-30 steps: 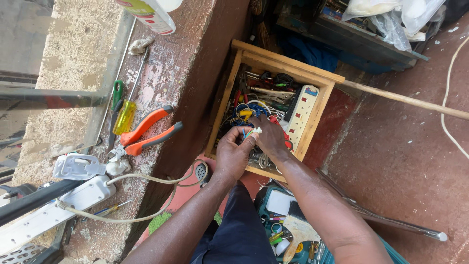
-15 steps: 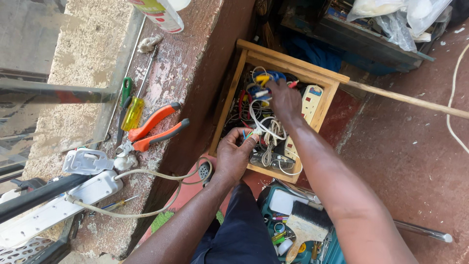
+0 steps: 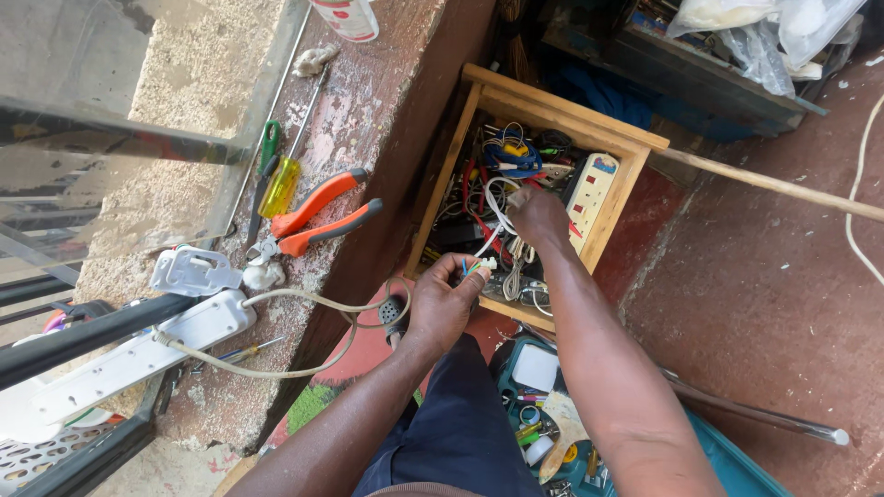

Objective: The person strips insulation from wires, checks electrical terminals in a wooden box with a voltage tester, and applies electrical tape to wire connections while working at floor level.

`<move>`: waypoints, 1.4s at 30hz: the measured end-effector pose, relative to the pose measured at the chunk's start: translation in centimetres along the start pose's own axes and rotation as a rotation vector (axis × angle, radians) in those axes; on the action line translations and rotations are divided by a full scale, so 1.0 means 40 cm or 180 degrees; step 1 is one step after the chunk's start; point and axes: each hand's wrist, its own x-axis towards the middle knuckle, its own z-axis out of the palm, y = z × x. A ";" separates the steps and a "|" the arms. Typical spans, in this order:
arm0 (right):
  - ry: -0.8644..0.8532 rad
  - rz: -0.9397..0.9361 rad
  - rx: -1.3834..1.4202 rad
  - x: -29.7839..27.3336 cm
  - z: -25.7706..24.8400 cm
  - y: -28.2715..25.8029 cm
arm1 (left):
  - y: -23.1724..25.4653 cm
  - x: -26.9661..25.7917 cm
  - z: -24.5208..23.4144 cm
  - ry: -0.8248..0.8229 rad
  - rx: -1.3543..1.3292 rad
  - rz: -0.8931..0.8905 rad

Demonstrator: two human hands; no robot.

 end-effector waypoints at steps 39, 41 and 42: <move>-0.1472 -0.1827 0.3728 -0.882 0.042 -0.619 | -0.010 -0.609 -0.590 0.0401 -0.1461 0.1328; -0.1609 -0.1828 0.3706 -0.870 0.050 -0.631 | -0.023 -0.615 -0.609 0.0465 -0.1470 0.1189; -0.1701 -0.1776 0.3673 -0.869 0.060 -0.636 | -0.034 -0.622 -0.612 0.0557 -0.1422 0.1238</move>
